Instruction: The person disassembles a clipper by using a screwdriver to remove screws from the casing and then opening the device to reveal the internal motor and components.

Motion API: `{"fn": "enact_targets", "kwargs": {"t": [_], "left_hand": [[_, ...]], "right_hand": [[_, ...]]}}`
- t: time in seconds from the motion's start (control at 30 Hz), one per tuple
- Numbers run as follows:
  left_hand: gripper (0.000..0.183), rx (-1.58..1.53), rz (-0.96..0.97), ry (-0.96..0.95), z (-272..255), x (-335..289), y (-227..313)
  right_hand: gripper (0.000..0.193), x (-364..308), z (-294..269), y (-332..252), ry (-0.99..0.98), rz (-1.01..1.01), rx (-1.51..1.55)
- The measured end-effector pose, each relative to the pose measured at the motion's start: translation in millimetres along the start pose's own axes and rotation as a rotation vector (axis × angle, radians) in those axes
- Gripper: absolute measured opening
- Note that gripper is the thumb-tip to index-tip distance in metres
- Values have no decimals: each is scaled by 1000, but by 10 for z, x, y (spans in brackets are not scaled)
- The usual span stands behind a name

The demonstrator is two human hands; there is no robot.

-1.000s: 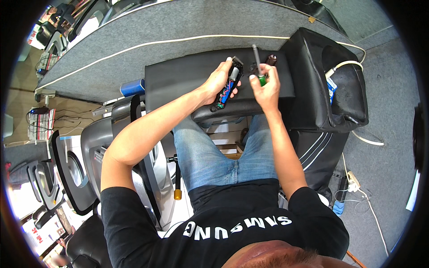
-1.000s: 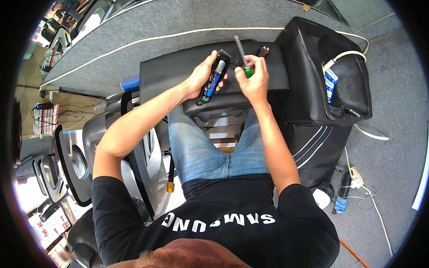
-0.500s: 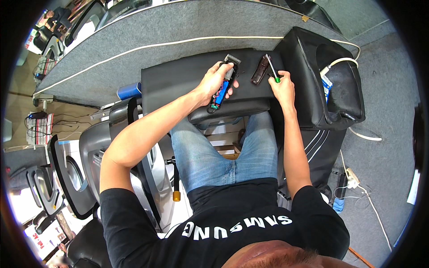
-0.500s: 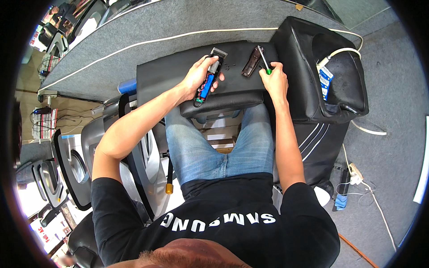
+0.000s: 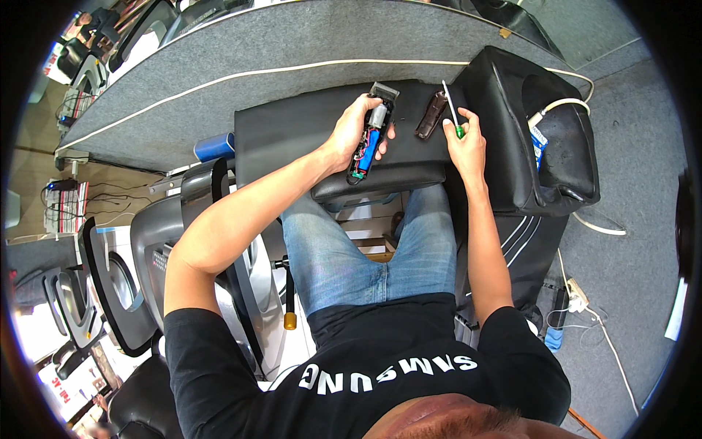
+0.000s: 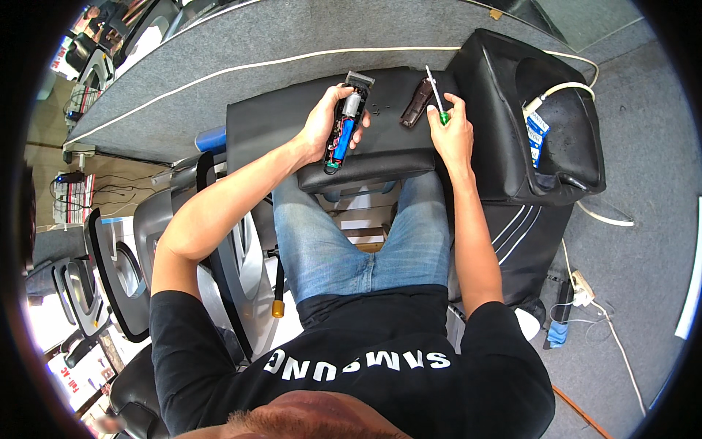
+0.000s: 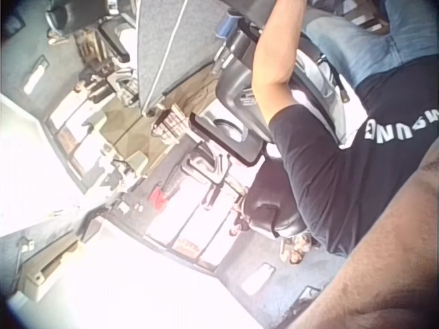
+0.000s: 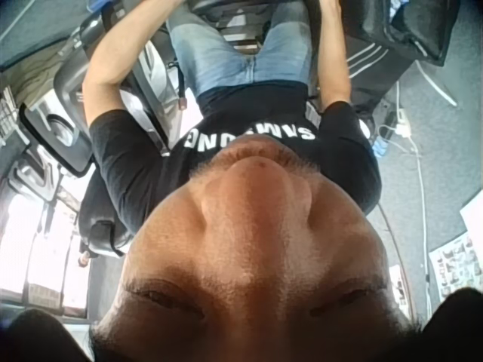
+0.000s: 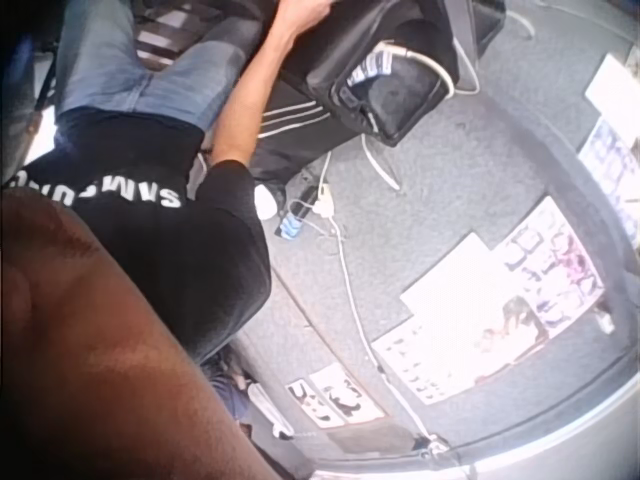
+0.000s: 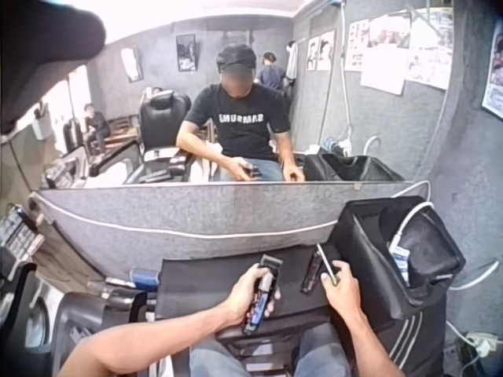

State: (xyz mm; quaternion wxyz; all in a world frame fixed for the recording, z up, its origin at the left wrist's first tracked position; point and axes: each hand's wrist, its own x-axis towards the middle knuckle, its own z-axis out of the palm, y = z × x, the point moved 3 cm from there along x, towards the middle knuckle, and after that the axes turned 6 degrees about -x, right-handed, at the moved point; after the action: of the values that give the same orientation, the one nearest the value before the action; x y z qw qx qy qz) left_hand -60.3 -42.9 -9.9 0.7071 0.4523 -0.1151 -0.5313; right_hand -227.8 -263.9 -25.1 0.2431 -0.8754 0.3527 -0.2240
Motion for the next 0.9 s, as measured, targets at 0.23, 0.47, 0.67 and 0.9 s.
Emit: {"fn": "enact_targets", "kwargs": {"t": [0.23, 0.47, 0.67, 0.9], "left_hand": [[61, -46, 102, -109, -66, 48, 112], [55, -100, 110, -55, -150, 101, 221], [64, -195, 17, 29, -81, 18, 181], [77, -175, -56, -27, 81, -139, 71]], "right_hand": [[36, 267, -361, -494, -125, -325, 50], [32, 852, -315, -522, -187, -587, 112], [36, 947, -78, -614, -380, -638, 45], [39, 787, -44, -701, -453, -519, 195]]}}
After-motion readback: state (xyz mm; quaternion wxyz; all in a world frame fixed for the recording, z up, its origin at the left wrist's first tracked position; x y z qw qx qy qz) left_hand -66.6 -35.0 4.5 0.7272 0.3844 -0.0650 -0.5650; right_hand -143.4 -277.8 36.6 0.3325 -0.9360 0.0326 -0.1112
